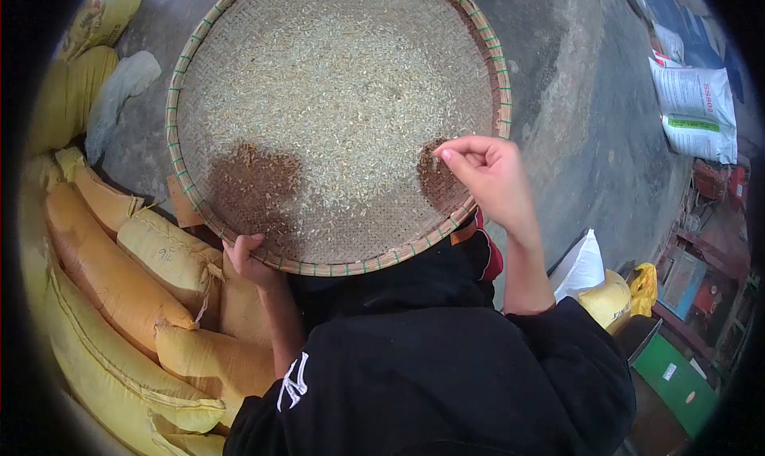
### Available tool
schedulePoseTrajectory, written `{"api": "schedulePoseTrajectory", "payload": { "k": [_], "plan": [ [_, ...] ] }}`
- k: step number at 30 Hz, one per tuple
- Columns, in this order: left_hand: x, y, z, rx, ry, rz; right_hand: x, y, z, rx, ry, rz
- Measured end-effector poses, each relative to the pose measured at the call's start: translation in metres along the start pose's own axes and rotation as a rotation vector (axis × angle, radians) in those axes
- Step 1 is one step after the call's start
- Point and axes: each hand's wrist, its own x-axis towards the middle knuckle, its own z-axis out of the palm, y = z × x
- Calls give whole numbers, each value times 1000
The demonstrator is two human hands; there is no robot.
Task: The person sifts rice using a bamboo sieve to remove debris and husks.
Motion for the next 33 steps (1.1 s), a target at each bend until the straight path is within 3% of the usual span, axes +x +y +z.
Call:
{"api": "schedulePoseTrajectory", "payload": {
  "k": [3,5,8,13,15,17,20,22,24,26,27,29,31,33],
  "plan": [
    [0,-3,-5,-30,6,-19,-3,-7,3,-124,25,5],
    [1,-7,-12,25,25,12,-4,-10,4,-464,52,18],
    [2,-7,-15,-27,0,-58,-5,-13,10,-542,84,-8],
    [2,-12,-20,171,-23,86,-7,-6,21,-579,167,-197],
    [1,-3,-6,85,5,32,-7,-3,23,-627,180,-256],
    [1,-5,-9,-3,32,-23,-6,-2,24,-607,201,-265],
    [1,-14,-25,241,-39,155,-6,-6,23,-586,182,-242],
    [0,-4,-9,29,-2,6,-7,-13,20,-599,160,-168],
    [0,-5,-9,57,10,34,-7,-12,15,-611,138,-94],
    [0,-8,-11,84,20,59,-7,-3,4,-186,39,-43],
    [0,-10,-14,113,20,74,-7,-5,-4,-186,37,-43],
    [1,-11,-18,143,21,88,-7,-11,-19,1048,-316,158],
    [0,-11,-17,200,-2,119,-5,-10,-22,1175,-353,158],
    [0,0,0,60,4,42,-5,-10,-19,1025,-241,156]
  ]
}}
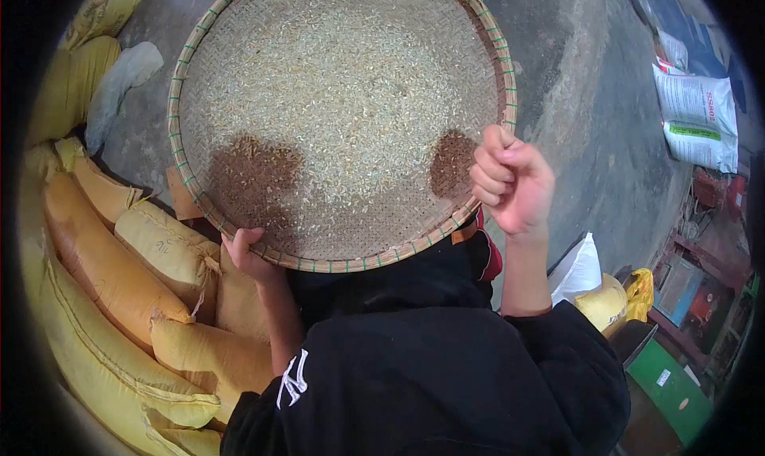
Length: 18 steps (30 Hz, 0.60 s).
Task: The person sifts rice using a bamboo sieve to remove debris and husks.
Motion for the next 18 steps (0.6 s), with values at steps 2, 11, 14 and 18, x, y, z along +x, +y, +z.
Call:
{"api": "schedulePoseTrajectory", "payload": {
  "k": [2,11,14,18],
  "plan": [
    [0,2,1,-155,21,-85,-1,2,4,-125,42,-2],
    [-1,3,3,-113,38,-104,13,27,6,-1125,403,-252],
    [4,-13,-18,-20,54,-32,15,29,10,-1175,384,-239],
    [-2,8,11,-6,48,-78,14,26,18,-1418,402,-303]
  ]
}}
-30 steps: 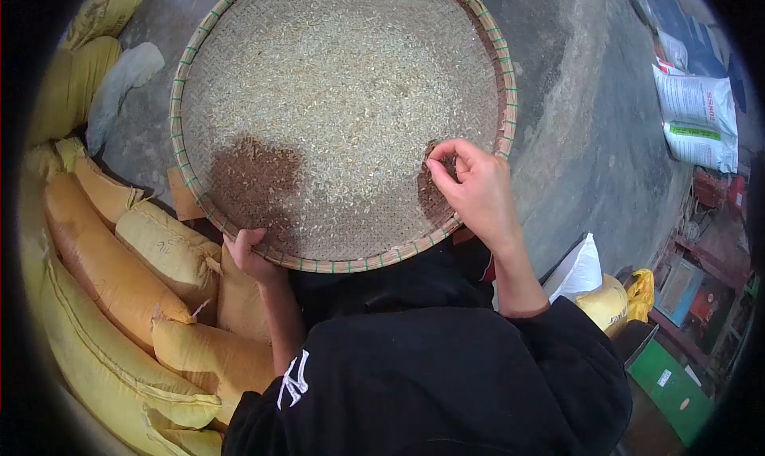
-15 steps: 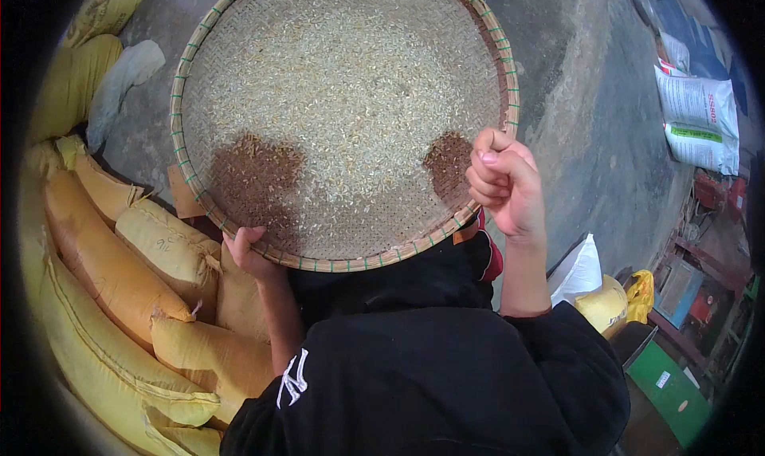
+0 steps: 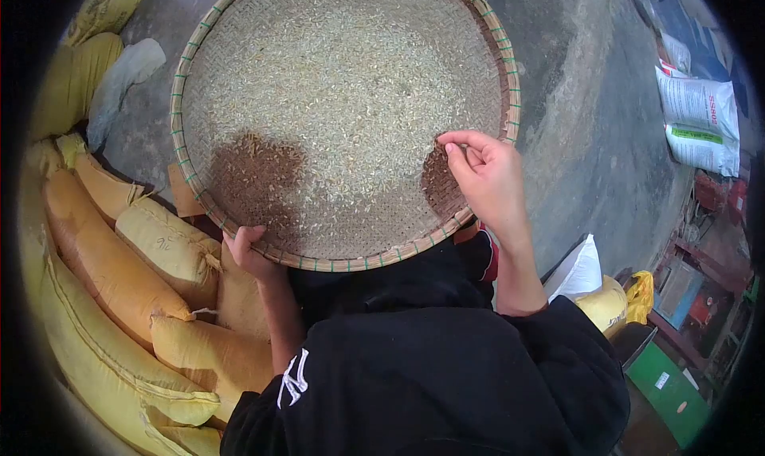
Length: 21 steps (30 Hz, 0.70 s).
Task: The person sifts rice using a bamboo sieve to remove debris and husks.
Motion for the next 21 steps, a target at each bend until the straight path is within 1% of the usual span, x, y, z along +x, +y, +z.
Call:
{"api": "schedulePoseTrajectory", "payload": {
  "k": [1,2,4,6,8,10,11,13,14,16,19,21],
  "plan": [
    [-2,7,8,-105,-24,-60,0,-1,0,-1,0,1],
    [-1,4,5,-104,-24,-61,0,-1,0,-35,21,-7],
    [4,-6,-8,-73,-72,10,-1,-3,2,-69,42,-13],
    [5,-9,-13,-79,-52,-2,-1,-4,2,-149,41,-42],
    [6,-12,-17,-84,-30,-10,1,-7,1,-193,15,-22],
    [6,-15,-20,123,3,96,2,-8,1,-236,-12,-3],
    [7,-18,-24,123,4,97,2,-8,2,-223,-2,-18],
    [10,-23,-32,-20,-11,40,2,-8,2,-210,8,-32],
    [9,-19,-27,-20,-12,39,3,-8,2,-205,-2,-38],
    [5,-6,-10,-88,-47,-27,5,-8,1,-201,-12,-43],
    [2,0,-3,-52,-62,-19,7,-3,-2,-165,-16,0],
    [2,2,2,-83,-44,-28,8,4,-9,440,-169,137]
  ]
}}
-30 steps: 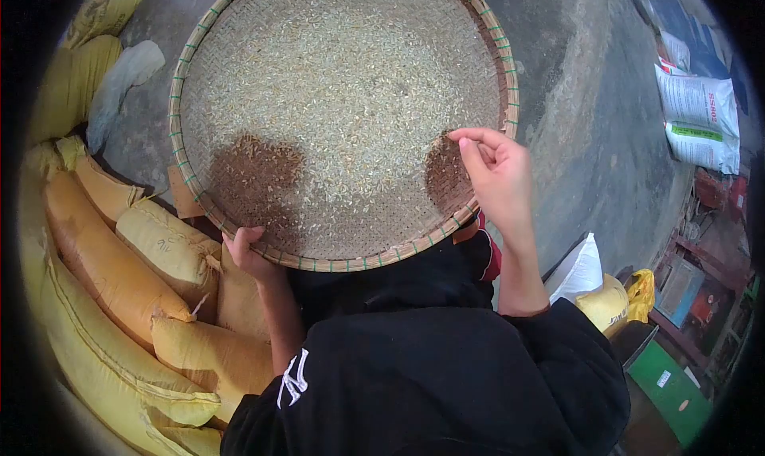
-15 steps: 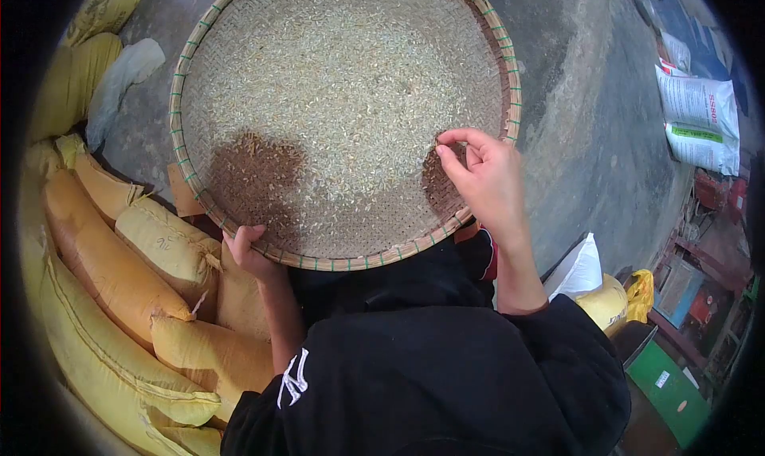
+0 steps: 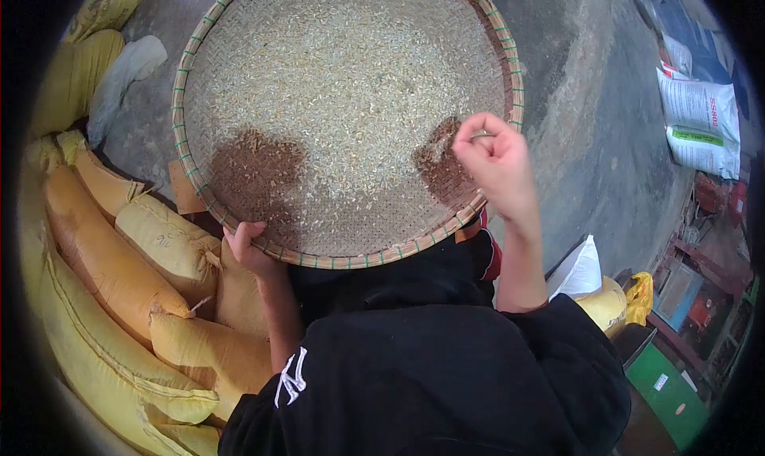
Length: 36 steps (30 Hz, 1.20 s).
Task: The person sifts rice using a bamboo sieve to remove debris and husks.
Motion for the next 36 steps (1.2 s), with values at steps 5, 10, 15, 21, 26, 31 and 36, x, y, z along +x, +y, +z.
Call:
{"api": "schedulePoseTrajectory", "payload": {
  "k": [5,10,15,21,26,31,36],
  "plan": [
    [6,-15,-29,83,22,13,-1,-4,-33,1052,-434,155],
    [9,-20,-39,110,32,50,-22,-21,-39,173,-130,145],
    [1,-1,-5,-55,-8,-52,-31,-14,-26,-746,50,-76],
    [8,-18,-38,126,61,34,-29,0,-8,-978,138,-102],
    [2,-11,-17,46,78,10,-27,-2,-16,-972,82,-78],
    [7,-18,-28,-14,-22,47,-24,-10,-24,-848,-2,13],
    [8,-16,-31,1,-23,15,-21,-9,-34,474,-307,166]
  ]
}}
